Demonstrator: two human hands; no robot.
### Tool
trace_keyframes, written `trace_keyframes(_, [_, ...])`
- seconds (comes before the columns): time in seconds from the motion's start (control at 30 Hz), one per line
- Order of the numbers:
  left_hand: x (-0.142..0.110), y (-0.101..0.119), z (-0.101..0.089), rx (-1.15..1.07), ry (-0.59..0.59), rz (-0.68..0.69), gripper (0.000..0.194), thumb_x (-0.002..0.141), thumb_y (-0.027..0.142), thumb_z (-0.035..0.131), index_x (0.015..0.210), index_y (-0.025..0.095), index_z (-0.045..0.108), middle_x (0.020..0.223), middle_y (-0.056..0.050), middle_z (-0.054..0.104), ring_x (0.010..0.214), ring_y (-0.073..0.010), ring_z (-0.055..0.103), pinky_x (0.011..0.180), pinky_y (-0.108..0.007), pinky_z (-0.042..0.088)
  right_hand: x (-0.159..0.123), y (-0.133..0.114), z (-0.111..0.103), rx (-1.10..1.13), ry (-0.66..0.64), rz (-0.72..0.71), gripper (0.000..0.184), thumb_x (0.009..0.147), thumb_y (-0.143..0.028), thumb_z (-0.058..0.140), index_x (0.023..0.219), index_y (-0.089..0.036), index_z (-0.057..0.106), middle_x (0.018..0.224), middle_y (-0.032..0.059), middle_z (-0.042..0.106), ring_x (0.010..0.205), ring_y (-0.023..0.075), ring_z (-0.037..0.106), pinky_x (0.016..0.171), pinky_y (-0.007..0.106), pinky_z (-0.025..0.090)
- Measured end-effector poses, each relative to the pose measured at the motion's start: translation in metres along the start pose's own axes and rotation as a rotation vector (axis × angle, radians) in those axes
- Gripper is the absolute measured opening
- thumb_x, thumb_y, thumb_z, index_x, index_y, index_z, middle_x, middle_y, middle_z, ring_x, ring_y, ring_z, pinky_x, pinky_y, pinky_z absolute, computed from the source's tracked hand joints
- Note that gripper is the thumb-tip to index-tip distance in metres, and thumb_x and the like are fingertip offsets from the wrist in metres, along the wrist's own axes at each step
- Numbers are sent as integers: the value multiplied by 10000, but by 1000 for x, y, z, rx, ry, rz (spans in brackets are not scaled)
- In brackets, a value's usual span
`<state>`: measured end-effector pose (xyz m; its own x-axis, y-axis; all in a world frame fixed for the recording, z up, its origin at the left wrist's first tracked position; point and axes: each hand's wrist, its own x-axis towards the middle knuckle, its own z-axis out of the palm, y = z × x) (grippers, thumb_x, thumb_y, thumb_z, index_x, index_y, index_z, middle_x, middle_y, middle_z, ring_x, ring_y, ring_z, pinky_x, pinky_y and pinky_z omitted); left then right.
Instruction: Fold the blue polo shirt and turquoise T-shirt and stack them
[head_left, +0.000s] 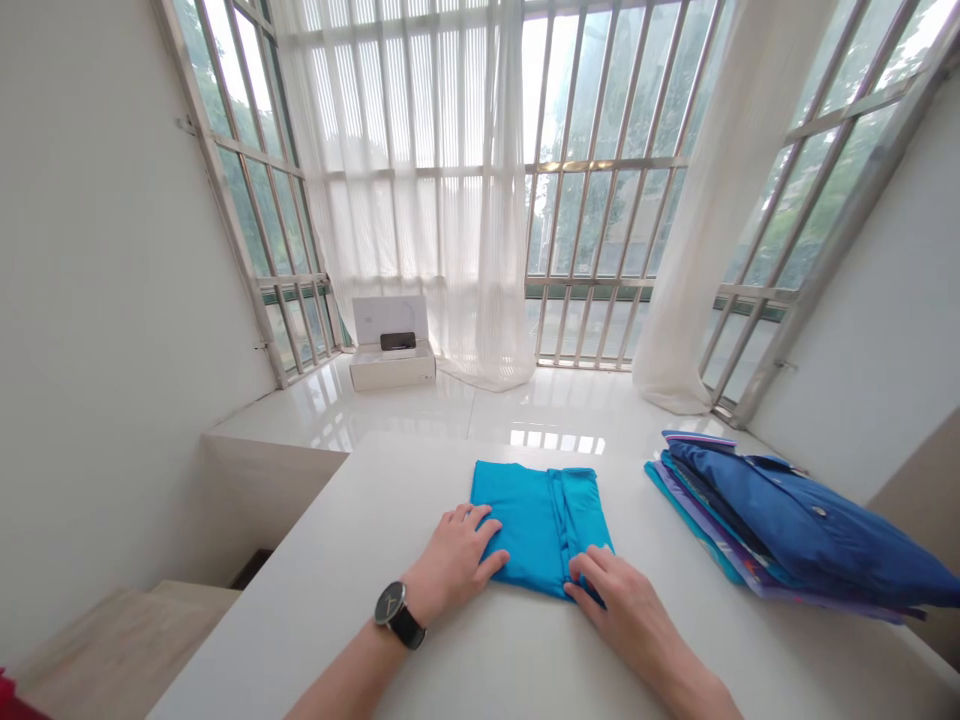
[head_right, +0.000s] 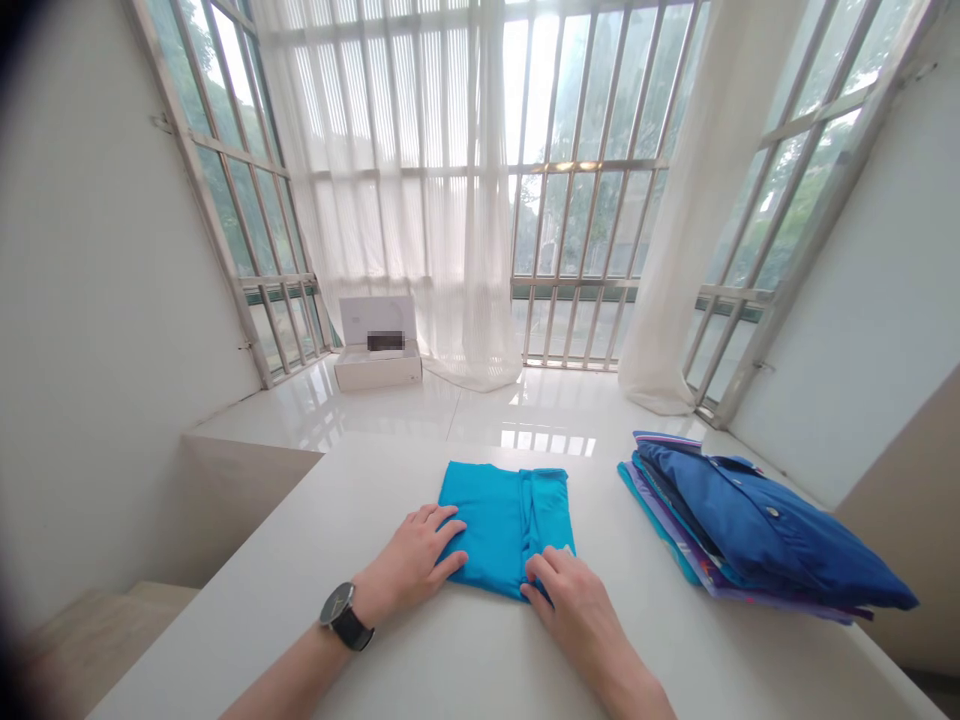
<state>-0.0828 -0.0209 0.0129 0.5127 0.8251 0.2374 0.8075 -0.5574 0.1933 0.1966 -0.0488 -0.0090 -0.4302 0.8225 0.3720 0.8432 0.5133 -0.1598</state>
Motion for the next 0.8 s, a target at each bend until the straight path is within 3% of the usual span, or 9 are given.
trace_keyframes(0.17, [0, 9, -11, -38, 1, 25, 434, 997, 559, 384, 1141, 258, 661, 1086, -72, 685, 972, -264, 596, 890, -461, 454, 1, 22, 6, -34, 51, 81, 207, 948, -285, 477, 823, -270, 642, 832, 27, 669, 760, 198, 650, 697, 319, 509])
trace_keyframes(0.33, [-3, 24, -14, -119, -42, 169, 411, 925, 612, 519, 983, 246, 695, 878, -50, 709, 864, -242, 590, 825, -411, 431, -1, 44, 15, -47, 108, 232, 277, 946, -280, 420, 948, -267, 697, 990, 61, 717, 878, 233, 674, 771, 374, 542])
trace_keyframes(0.43, [-7, 32, -12, -233, -100, 291, 335, 902, 568, 598, 1098, 305, 662, 961, 5, 745, 988, -243, 603, 902, -397, 415, -3, 53, 21, -38, 118, 281, 352, 959, -299, 380, 1114, -242, 691, 1166, 86, 711, 1017, 266, 662, 864, 423, 541])
trace_keyframes(0.57, [-11, 37, -9, -341, -152, 440, 424, 920, 471, 614, 1321, 358, 537, 1316, 37, 656, 1241, -236, 536, 1054, -385, 363, -2, 57, 22, 5, 145, 334, 407, 974, -320, 335, 1193, -211, 661, 1251, 102, 679, 1098, 277, 643, 917, 455, 536])
trace_keyframes(0.7, [-11, 30, -5, -288, -142, 389, 478, 942, 490, 567, 1396, 365, 483, 1481, 1, 521, 1381, -289, 423, 1137, -476, 314, 0, 49, 16, 100, 267, 271, 361, 989, -386, 381, 1177, -226, 644, 1221, 99, 671, 1131, 256, 625, 984, 453, 515])
trace_keyframes(0.8, [-10, 23, 0, -230, -157, 339, 501, 974, 562, 465, 1440, 381, 438, 1536, -12, 452, 1423, -332, 366, 1159, -572, 276, 1, 34, 11, 154, 259, 174, 308, 978, -424, 451, 1137, -255, 654, 1214, 89, 669, 1133, 247, 625, 987, 441, 520])
